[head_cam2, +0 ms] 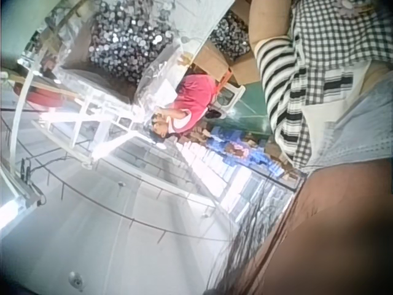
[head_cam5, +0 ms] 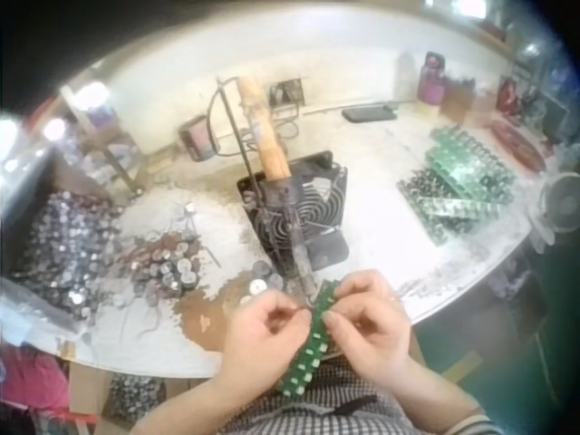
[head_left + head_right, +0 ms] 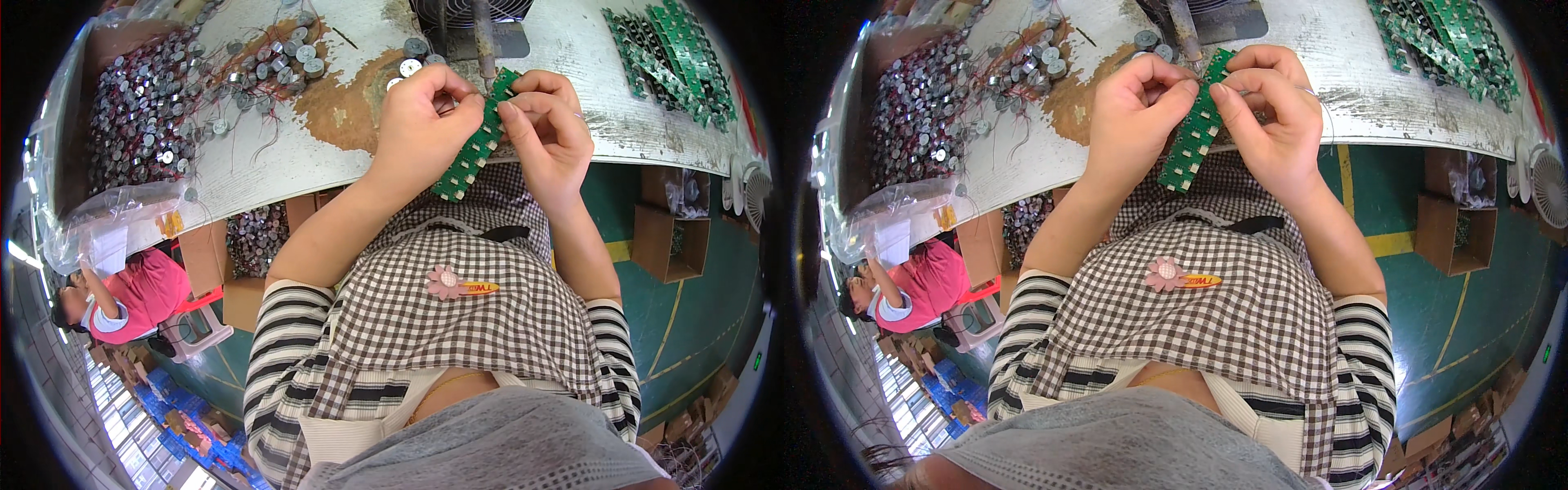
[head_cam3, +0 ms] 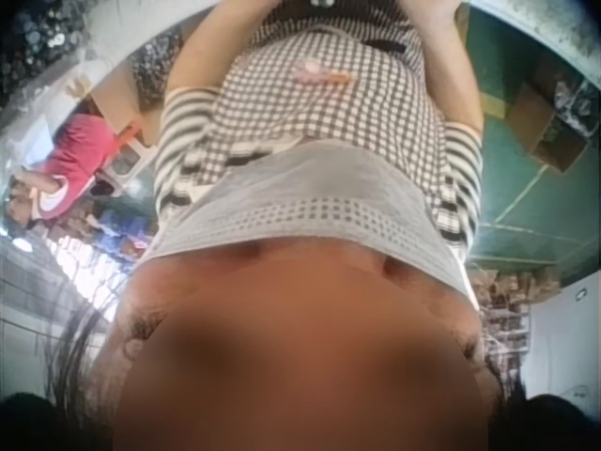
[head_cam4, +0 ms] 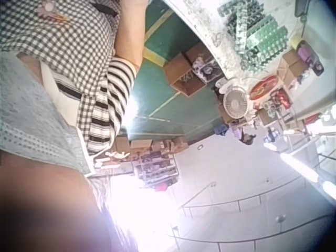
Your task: The person solders small circular electronic components onto printed circuit boards using a soldering iron, with a fan for cooling.
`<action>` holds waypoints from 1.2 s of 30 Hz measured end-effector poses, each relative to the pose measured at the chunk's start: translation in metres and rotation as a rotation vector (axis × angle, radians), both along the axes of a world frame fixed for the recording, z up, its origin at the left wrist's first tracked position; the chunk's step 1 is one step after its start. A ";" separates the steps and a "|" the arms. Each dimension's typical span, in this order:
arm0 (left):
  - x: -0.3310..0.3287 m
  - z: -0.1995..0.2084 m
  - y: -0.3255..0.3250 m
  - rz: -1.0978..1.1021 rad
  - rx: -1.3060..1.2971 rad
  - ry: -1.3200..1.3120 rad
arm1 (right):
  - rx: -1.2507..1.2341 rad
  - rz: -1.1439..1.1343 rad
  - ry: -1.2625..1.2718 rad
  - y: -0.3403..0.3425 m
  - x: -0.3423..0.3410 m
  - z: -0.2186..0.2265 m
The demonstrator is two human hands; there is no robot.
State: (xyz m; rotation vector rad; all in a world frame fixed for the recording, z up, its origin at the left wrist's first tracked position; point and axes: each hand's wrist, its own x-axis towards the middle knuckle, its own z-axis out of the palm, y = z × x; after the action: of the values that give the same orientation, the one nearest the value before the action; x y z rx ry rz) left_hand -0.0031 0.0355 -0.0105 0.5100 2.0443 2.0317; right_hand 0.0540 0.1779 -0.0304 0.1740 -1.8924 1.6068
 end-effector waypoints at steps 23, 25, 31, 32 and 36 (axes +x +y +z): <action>0.003 0.011 -0.002 0.040 -0.048 0.063 | -0.008 0.022 0.008 -0.001 0.000 0.007; 0.001 0.010 -0.002 0.040 -0.059 0.080 | -0.012 0.025 0.008 -0.001 -0.002 0.010; 0.007 0.004 -0.005 0.032 -0.066 0.056 | -0.070 0.036 -0.052 -0.004 0.004 -0.002; 0.007 0.005 -0.005 0.029 -0.072 0.047 | -0.067 0.040 -0.047 -0.004 0.005 -0.003; 0.006 0.002 -0.008 0.001 -0.003 -0.018 | -0.014 0.021 -0.044 -0.003 0.006 -0.003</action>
State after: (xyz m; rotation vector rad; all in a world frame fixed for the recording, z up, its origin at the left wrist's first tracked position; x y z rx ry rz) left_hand 0.0033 0.0276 -0.0085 0.4881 2.0373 2.0266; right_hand 0.0596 0.1745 -0.0331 0.1543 -1.9179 1.6504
